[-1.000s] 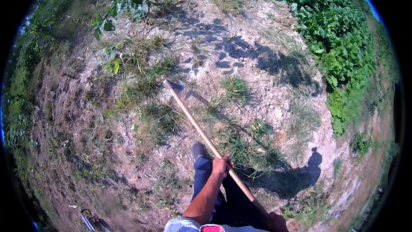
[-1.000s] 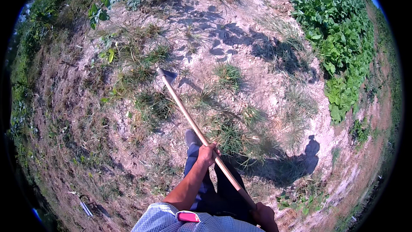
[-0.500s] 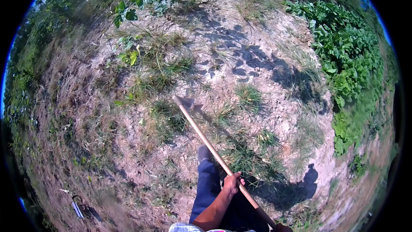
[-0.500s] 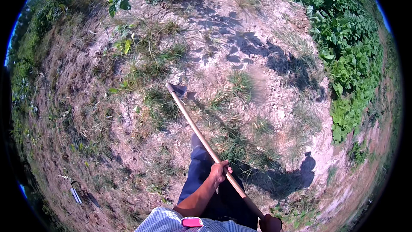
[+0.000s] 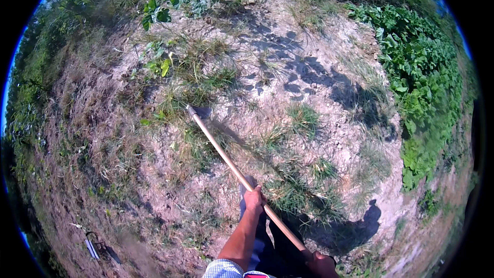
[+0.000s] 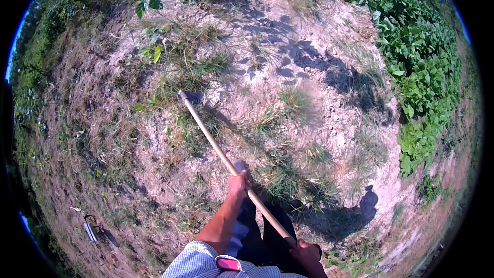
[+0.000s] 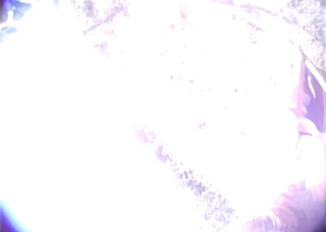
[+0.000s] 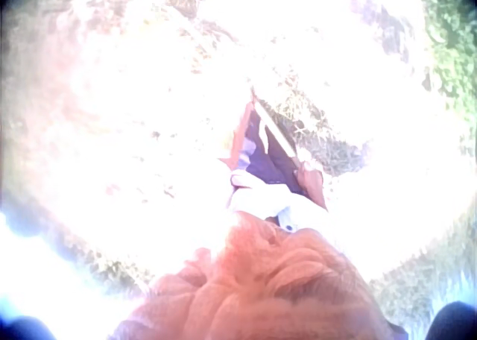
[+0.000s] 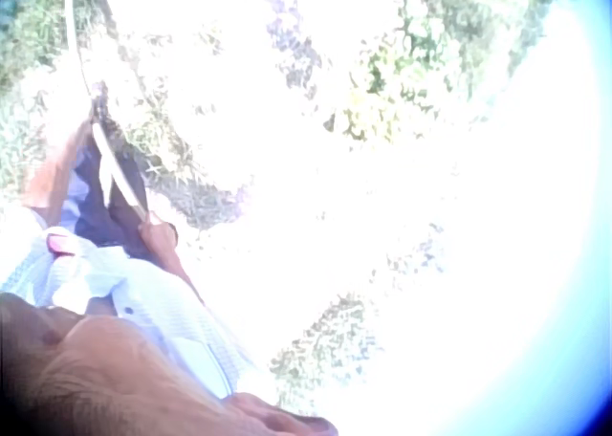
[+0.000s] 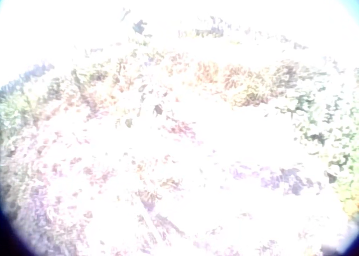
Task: The person uses a hoe to remove weeds from a patch of soil in an outdoor garden. They repeatedly swing the tool to cut and gather weeds, moving across the area to clear vegetation.
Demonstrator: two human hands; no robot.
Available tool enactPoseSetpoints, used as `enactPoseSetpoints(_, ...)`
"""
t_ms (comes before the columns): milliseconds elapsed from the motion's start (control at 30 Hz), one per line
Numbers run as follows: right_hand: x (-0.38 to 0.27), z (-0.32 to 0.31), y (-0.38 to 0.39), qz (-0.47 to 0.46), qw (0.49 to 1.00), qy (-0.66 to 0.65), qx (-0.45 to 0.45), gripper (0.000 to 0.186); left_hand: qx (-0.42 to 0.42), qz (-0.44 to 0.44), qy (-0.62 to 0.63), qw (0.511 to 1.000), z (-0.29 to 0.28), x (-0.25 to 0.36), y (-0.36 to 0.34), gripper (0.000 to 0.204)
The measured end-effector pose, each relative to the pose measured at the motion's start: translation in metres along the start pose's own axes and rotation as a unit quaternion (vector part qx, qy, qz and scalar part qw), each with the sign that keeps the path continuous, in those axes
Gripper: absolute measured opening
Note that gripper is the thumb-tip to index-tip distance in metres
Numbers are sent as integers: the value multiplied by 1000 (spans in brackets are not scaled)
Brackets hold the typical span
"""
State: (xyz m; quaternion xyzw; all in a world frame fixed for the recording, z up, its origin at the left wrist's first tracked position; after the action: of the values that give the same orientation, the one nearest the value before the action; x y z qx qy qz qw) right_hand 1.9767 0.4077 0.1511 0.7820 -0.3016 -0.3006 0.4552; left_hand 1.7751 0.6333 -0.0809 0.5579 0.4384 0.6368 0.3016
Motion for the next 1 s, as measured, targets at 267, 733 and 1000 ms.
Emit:
enactPoseSetpoints(267,-19,-30,43,16,999,-35,-9,30,-18,-75,-51,996,22,-25,22,19)
enactPoseSetpoints(733,-76,-12,-38,-35,995,-67,-60,45,3,112,-2,994,-6,142,-8,24)
enactPoseSetpoints(1000,78,15,60,48,996,8,-77,31,-33,-92,-57,994,54,-81,69,30)
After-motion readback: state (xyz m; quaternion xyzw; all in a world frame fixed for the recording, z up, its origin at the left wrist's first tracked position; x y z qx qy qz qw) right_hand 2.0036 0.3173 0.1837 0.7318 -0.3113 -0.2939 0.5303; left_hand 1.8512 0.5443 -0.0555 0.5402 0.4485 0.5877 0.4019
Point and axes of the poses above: each hand's wrist, its own y-axis away from the middle knuckle, its own z-axis out of the palm, x = y × z, the point moved 10 cm from there along -y, towards the middle knuckle, and after that the axes turned 7 degrees about -y, right-handed, at the moved point
